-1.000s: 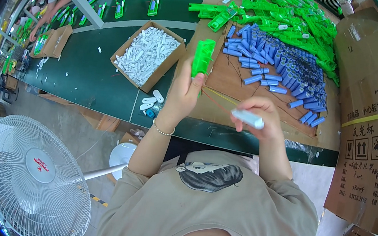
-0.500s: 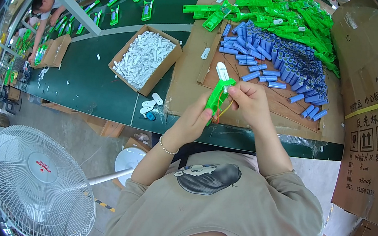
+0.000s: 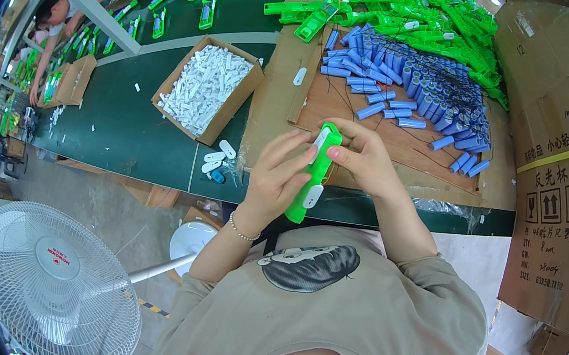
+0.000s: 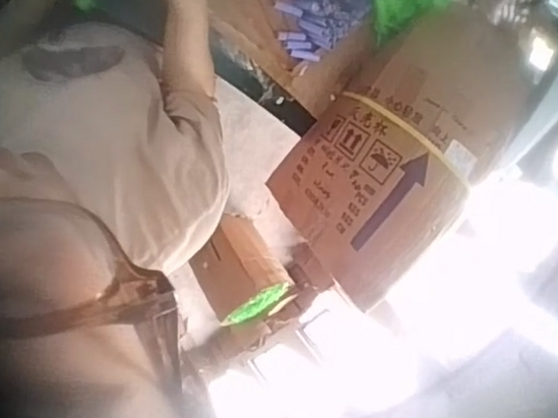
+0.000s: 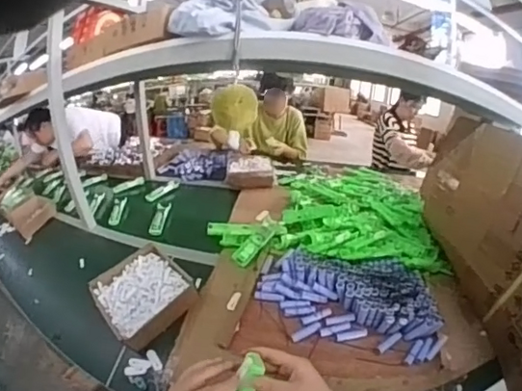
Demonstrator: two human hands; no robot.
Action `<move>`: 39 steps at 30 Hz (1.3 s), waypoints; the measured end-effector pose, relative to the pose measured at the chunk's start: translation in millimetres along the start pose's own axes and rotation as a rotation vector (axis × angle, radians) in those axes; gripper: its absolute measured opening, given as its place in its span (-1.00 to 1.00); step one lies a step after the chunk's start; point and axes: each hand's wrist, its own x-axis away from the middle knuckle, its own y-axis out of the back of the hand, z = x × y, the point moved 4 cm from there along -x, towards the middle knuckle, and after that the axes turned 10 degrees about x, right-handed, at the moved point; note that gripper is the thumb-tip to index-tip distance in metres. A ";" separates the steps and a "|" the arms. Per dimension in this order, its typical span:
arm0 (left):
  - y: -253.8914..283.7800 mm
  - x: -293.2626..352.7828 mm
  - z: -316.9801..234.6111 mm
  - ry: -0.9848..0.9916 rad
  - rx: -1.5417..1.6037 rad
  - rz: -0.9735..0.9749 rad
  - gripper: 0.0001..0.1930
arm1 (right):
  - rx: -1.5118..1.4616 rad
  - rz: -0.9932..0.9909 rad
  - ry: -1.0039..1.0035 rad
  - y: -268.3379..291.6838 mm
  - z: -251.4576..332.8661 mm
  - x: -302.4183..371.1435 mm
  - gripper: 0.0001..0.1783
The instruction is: The person assembles green plastic handheld electronic devices by hand, inserting lithium batteries, internal wiring, and white plastic parts into green plastic casings.
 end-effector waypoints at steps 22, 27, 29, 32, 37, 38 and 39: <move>-20.0 3.0 -9.8 0.402 0.242 0.092 -0.28 | 0.013 -0.252 0.090 -13.8 14.9 -7.6 -0.42; -17.8 10.3 -2.5 0.595 0.601 -0.154 -0.50 | 0.310 -0.218 0.058 -18.9 4.5 -5.0 -0.67; -16.0 11.2 -0.9 0.595 0.597 -0.172 -0.51 | 0.502 -0.154 0.030 -24.4 6.3 -2.0 -0.79; -13.6 13.2 -0.7 0.573 0.445 -0.167 -0.52 | 0.462 -0.227 0.011 -31.8 4.6 1.9 -0.93; -16.9 18.0 9.8 0.597 0.525 -0.267 -0.55 | 0.929 -0.209 0.192 -47.4 3.7 9.0 -0.89; -16.5 17.0 9.3 0.598 0.527 -0.270 -0.55 | 0.818 -0.206 0.124 -45.5 0.5 8.1 -0.89; -15.6 14.9 7.2 0.588 0.509 -0.259 -0.55 | 0.820 -0.204 0.122 -46.3 0.2 6.5 -0.89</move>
